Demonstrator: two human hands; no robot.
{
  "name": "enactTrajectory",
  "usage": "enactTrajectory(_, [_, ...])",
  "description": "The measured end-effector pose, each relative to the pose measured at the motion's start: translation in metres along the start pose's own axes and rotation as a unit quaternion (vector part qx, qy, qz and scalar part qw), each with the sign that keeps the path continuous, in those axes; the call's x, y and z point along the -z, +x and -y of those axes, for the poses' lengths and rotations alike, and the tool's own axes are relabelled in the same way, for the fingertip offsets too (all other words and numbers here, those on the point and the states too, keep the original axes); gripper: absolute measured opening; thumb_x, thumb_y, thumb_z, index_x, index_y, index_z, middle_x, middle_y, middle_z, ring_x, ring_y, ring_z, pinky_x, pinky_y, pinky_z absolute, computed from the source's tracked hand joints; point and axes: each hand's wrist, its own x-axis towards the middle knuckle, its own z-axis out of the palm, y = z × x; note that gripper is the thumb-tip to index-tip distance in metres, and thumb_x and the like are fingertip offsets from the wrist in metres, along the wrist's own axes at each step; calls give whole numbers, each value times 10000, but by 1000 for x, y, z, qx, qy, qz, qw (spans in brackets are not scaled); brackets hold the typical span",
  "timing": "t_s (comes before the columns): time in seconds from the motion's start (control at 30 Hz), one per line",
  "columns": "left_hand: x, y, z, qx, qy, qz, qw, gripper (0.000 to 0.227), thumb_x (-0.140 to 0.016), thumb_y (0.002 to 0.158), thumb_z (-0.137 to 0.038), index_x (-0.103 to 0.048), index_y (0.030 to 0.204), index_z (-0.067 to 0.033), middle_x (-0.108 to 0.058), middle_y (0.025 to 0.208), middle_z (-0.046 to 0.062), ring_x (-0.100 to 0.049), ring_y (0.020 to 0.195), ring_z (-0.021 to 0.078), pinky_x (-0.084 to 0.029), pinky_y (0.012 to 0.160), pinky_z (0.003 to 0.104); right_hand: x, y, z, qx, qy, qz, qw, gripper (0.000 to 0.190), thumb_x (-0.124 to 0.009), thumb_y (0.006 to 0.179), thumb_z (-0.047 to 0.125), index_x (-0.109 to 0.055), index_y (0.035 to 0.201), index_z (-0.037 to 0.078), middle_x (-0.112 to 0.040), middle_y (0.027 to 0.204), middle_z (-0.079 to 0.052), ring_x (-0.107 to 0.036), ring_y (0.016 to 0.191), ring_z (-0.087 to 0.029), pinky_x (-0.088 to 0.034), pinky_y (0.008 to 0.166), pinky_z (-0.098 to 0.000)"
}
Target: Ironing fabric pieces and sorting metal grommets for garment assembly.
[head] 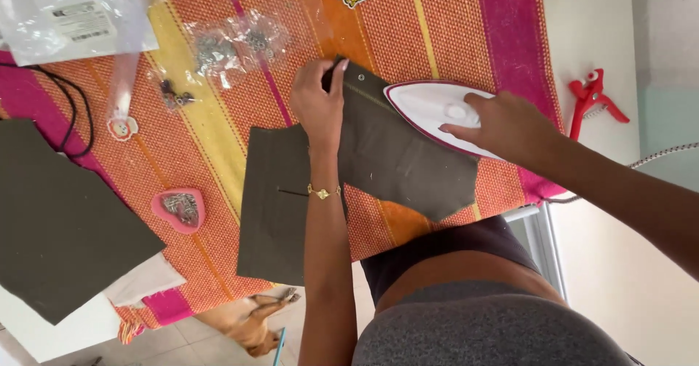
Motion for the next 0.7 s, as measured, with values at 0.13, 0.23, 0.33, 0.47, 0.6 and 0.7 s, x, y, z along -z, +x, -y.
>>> enactTrajectory(0.13, [4, 0, -4, -2, 0, -6, 1000, 224, -864, 979, -302, -710, 906, -156, -701, 787, 9, -747, 815, 234, -621, 710, 360, -16, -10, -17, -2, -3, -1, 1000, 687, -635, 1020, 654, -741, 1363, 69, -807, 996, -322, -789, 998, -525, -637, 864, -568])
enactTrajectory(0.23, [6, 1, -5, -26, 10, -1, 1000, 207, -851, 990, -279, -725, 920, -130, -720, 837, 12, -718, 812, 211, -597, 711, 353, -55, -19, -58, 75, -89, -34, 993, 678, -673, 1013, 596, -690, 1373, 21, -708, 815, -204, -707, 751, -390, -594, 651, -487])
enactTrajectory(0.33, [9, 5, -12, -52, 5, 6, 999, 188, -821, 1013, -229, -722, 921, -99, -725, 874, 21, -676, 797, 180, -567, 723, 344, -85, -33, -96, 187, -228, -90, 951, 536, -760, 968, 424, -628, 1423, 173, -660, 833, -90, -605, 527, -238, -524, 431, -374])
enactTrajectory(0.47, [9, 5, -13, -58, -11, 10, 998, 195, -812, 1030, -215, -709, 920, -91, -700, 857, 34, -659, 775, 180, -556, 728, 352, -95, -62, -109, 158, -220, -88, 959, 530, -746, 991, 468, -660, 1404, 146, -676, 799, -78, -617, 519, -228, -537, 430, -383])
enactTrajectory(0.6, [7, 4, -16, -54, -12, 19, 998, 225, -839, 1013, -157, -674, 879, -82, -636, 807, 42, -571, 734, 191, -488, 686, 367, -101, -86, -112, -17, -61, -38, 997, 713, -668, 964, 703, -711, 1293, 71, -704, 624, -139, -722, 643, -400, -594, 617, -499])
enactTrajectory(0.7, [6, 5, -22, -56, -13, 20, 998, 189, -841, 1010, -119, -704, 888, -76, -660, 801, 32, -556, 702, 152, -483, 633, 313, -127, -107, -138, -6, -84, -91, 992, 701, -710, 951, 687, -729, 1297, 77, -701, 656, -116, -721, 682, -404, -599, 636, -513])
